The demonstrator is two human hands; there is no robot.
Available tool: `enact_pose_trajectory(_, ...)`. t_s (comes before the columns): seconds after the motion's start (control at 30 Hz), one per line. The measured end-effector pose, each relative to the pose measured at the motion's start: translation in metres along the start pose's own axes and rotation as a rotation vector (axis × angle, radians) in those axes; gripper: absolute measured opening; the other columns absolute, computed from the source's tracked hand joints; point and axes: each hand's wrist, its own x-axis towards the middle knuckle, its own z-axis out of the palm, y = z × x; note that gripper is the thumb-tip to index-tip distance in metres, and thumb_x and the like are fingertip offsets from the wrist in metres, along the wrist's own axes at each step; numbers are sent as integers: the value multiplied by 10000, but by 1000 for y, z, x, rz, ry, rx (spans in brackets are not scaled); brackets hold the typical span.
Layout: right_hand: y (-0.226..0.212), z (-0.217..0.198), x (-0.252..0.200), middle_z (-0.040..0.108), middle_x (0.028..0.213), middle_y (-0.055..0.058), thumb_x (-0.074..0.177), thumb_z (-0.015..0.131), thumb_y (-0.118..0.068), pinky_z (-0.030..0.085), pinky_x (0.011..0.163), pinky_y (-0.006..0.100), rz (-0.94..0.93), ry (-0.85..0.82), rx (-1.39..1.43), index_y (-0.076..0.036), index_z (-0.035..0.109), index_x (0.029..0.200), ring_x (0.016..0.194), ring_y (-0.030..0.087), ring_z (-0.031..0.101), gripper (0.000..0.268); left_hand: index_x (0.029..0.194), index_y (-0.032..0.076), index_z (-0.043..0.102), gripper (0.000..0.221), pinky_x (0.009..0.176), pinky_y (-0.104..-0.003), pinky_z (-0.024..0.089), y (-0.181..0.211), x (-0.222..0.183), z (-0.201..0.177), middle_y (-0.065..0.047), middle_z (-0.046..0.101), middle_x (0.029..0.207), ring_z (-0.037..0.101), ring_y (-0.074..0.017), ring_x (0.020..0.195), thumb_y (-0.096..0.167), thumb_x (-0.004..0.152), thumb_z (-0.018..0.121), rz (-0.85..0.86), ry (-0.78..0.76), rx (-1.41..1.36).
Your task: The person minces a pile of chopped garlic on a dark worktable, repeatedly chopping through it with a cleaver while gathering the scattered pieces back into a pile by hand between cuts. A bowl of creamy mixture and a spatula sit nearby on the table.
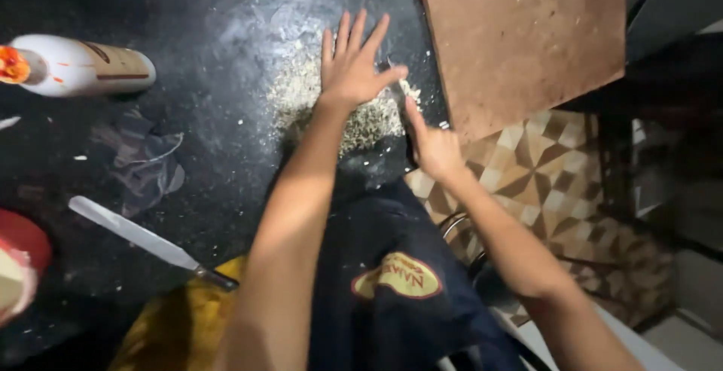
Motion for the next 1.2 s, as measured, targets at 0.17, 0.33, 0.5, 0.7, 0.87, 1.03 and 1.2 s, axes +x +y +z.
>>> enact_pose_trajectory(0.17,-31,-8,-23,682,697,238,779,644,-65,525,548,568,132,-110,52,-215,139,1666,587,434,669,1031,1643,300,234,1035,1277,-556,49,-13,-10,22,-91,180,1721,99,-326,1598,780,835,668,50,-20,-9)
enact_pose_trajectory(0.33,-41,-18,-2,677,696,242,852,631,-77,519,567,571,122,-15,121,-218,124,1662,595,440,663,966,1638,317,251,1033,1262,-558,71,-15,-5,17,-99,205,1707,114,-335,1585,763,818,694,41,12,7)
enact_pose_trajectory(0.5,-38,4,1,673,723,252,852,615,-61,516,570,571,95,71,67,-214,138,1673,604,440,662,961,1612,313,254,1066,1250,-546,81,-13,-3,7,-104,218,1687,127,-324,1565,769,764,710,41,22,27)
enact_pose_trajectory(0.7,-52,-15,-5,671,671,237,834,660,-126,496,540,596,156,-38,114,-205,147,1648,579,457,647,965,1627,301,297,991,1259,-568,107,-12,-18,6,-101,307,1682,186,-331,1576,714,824,705,59,46,-32)
enact_pose_trajectory(0.87,-59,-16,10,688,713,229,858,669,-129,503,577,592,155,48,127,-187,136,1671,601,448,658,974,1580,274,372,974,1248,-563,137,-24,-10,10,-121,349,1639,197,-359,1553,674,795,789,66,127,-79)
enact_pose_trajectory(1.03,-60,-20,18,692,729,245,744,654,-87,519,574,575,151,-66,17,-200,125,1665,613,443,677,1068,1576,255,380,1005,1221,-554,189,-22,-15,-6,-133,340,1638,200,-368,1546,635,761,828,12,149,-114)
enact_pose_trajectory(1.2,-79,-45,7,698,712,228,816,623,-91,496,568,598,105,-26,106,-221,145,1654,622,459,665,973,1588,254,375,1022,1215,-551,234,-34,-20,1,-147,336,1654,221,-369,1549,622,759,848,6,192,-88)
